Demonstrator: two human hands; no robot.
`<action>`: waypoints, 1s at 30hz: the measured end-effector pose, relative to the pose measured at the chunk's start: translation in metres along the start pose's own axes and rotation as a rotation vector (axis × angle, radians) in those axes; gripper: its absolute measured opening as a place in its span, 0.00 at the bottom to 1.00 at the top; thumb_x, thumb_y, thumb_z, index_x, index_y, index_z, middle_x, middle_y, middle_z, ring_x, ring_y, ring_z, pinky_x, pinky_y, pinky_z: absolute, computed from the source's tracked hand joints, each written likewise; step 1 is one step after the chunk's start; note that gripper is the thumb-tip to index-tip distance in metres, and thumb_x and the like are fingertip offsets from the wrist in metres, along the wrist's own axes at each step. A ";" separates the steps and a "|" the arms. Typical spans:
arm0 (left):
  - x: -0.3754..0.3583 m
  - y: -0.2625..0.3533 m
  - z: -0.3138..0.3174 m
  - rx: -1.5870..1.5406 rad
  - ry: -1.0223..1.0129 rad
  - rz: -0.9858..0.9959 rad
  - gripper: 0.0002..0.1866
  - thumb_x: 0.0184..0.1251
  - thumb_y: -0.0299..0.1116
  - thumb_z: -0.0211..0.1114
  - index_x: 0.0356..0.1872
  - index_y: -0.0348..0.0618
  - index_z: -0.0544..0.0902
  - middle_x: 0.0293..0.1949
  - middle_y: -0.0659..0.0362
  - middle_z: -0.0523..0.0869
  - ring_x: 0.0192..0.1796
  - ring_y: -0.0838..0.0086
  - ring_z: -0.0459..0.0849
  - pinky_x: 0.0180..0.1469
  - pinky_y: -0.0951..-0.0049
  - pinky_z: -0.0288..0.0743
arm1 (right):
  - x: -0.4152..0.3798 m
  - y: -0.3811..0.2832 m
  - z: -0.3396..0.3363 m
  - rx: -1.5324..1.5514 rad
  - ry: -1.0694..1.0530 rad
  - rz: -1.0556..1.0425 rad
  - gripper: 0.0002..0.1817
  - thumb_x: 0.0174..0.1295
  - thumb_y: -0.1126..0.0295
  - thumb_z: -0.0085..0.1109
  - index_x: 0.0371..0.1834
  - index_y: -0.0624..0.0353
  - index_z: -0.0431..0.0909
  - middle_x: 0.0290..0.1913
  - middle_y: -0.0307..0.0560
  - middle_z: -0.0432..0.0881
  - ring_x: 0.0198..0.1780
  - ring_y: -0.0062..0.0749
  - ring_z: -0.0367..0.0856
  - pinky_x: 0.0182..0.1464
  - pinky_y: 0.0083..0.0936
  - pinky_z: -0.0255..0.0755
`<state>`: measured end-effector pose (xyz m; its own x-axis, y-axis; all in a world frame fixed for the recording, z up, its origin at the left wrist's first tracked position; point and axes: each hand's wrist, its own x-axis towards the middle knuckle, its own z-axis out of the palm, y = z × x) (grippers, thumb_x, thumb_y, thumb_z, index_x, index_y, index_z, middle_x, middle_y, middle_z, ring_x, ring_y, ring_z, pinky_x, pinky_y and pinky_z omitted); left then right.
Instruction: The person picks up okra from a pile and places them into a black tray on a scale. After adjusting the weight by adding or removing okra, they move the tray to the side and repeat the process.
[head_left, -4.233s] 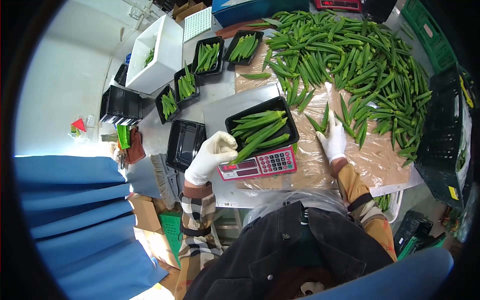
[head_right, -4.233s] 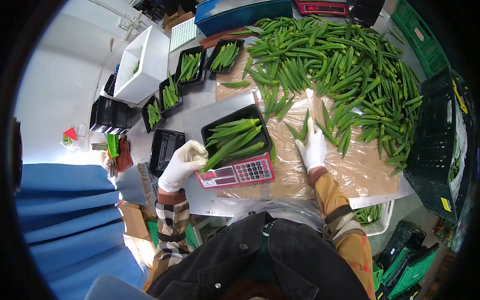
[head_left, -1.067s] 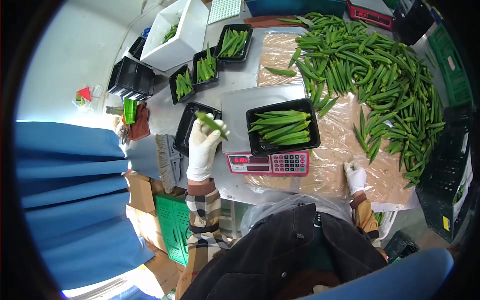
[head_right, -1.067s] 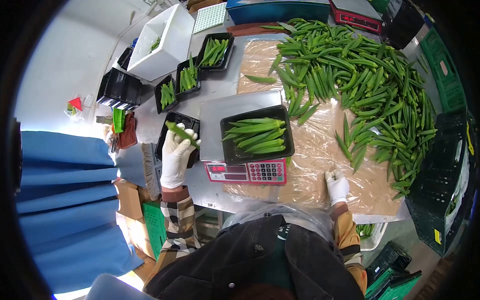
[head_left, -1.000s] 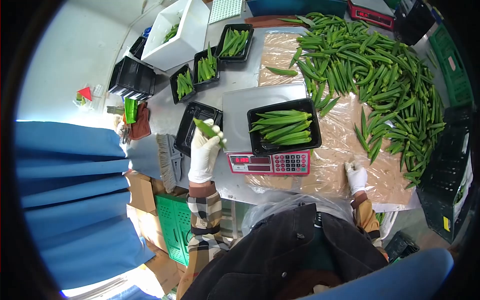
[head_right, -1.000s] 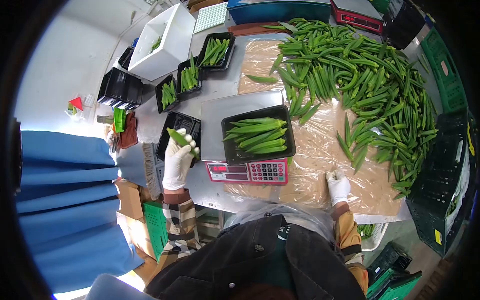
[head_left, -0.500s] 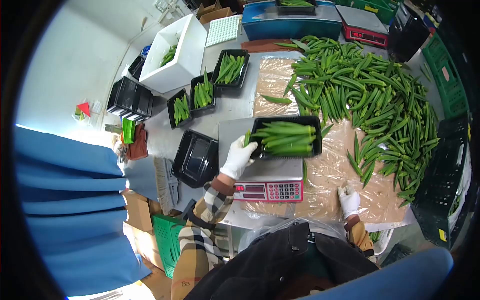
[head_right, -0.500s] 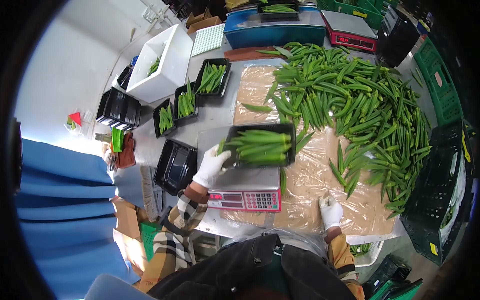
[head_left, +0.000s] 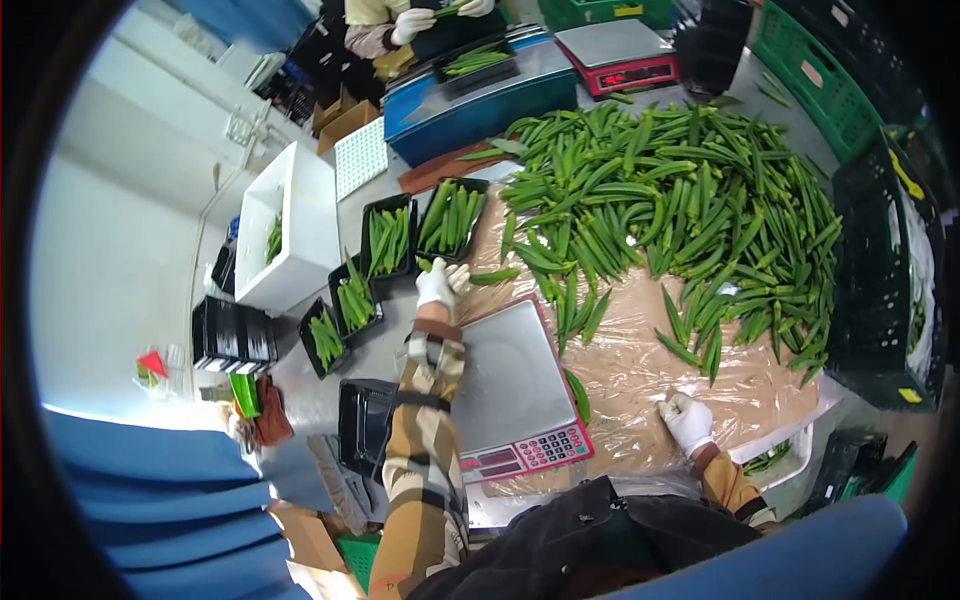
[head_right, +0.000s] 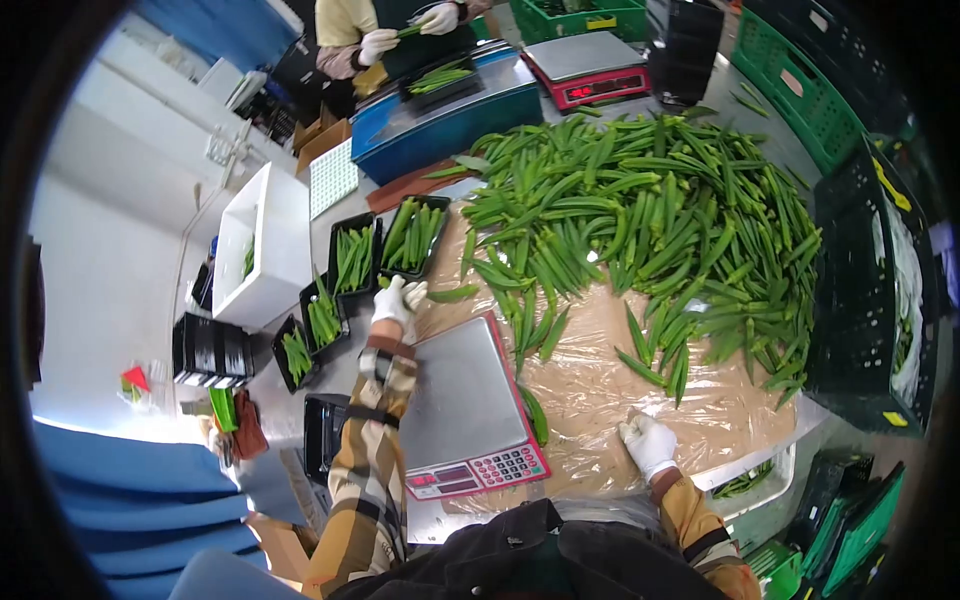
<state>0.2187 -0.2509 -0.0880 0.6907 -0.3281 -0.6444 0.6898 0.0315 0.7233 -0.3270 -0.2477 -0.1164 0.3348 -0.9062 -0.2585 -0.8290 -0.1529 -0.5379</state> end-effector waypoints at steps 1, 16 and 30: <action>-0.025 0.003 0.001 0.014 -0.088 0.110 0.11 0.74 0.34 0.60 0.47 0.35 0.73 0.40 0.43 0.87 0.34 0.59 0.89 0.26 0.72 0.81 | 0.001 -0.003 -0.006 -0.006 -0.001 0.003 0.16 0.55 0.53 0.68 0.20 0.51 0.80 0.21 0.50 0.82 0.28 0.50 0.83 0.34 0.41 0.76; -0.267 -0.040 -0.287 1.448 0.296 0.971 0.14 0.69 0.38 0.64 0.43 0.35 0.83 0.30 0.41 0.84 0.33 0.46 0.83 0.38 0.53 0.74 | 0.000 0.001 -0.011 -0.063 -0.077 0.015 0.17 0.60 0.47 0.59 0.32 0.47 0.86 0.32 0.51 0.86 0.38 0.50 0.85 0.44 0.44 0.77; -0.228 -0.006 -0.340 0.888 0.288 0.448 0.08 0.67 0.28 0.67 0.41 0.33 0.84 0.30 0.64 0.84 0.32 0.80 0.76 0.39 0.75 0.72 | -0.012 0.018 -0.004 0.056 -0.012 -0.072 0.16 0.61 0.49 0.58 0.31 0.49 0.84 0.32 0.52 0.85 0.36 0.53 0.84 0.42 0.44 0.77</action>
<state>0.1312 0.1445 -0.0296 0.9509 -0.2165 -0.2212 0.0284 -0.6508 0.7587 -0.3481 -0.2412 -0.1200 0.3985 -0.8887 -0.2268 -0.7764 -0.1952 -0.5992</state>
